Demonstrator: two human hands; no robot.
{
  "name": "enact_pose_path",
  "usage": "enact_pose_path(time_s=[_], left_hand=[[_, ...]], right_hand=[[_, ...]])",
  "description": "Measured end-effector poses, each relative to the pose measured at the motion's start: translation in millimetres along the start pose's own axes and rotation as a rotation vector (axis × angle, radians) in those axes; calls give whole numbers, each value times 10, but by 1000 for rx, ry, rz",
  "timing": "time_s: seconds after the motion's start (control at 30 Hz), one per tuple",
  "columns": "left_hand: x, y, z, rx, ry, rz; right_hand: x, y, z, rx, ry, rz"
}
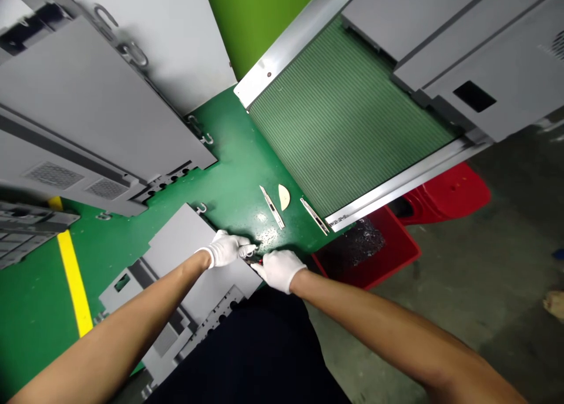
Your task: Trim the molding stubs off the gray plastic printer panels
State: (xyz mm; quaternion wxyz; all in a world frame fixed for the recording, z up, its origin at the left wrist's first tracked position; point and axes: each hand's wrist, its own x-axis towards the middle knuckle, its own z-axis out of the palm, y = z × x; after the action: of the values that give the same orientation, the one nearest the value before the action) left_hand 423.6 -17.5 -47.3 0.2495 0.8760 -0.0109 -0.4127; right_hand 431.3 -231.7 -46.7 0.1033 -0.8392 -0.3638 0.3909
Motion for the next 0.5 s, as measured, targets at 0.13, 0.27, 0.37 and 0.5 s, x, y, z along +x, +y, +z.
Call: enact_pose_path(time_s=[0.13,0.27,0.37,0.5], left_hand=[[-10,-32,8,-35,-7,22],[-30,-37,0,-29,-7,35],[-33,-35,8,-49,-19,48],[-22,-57,59,-63,-15,55]], right_hand=[[-77,-110,85,60,58,114],[-102,-205,173,110,73,151],[-76,-237,194,106,54,134],[-30,-218,189,19,25,85]])
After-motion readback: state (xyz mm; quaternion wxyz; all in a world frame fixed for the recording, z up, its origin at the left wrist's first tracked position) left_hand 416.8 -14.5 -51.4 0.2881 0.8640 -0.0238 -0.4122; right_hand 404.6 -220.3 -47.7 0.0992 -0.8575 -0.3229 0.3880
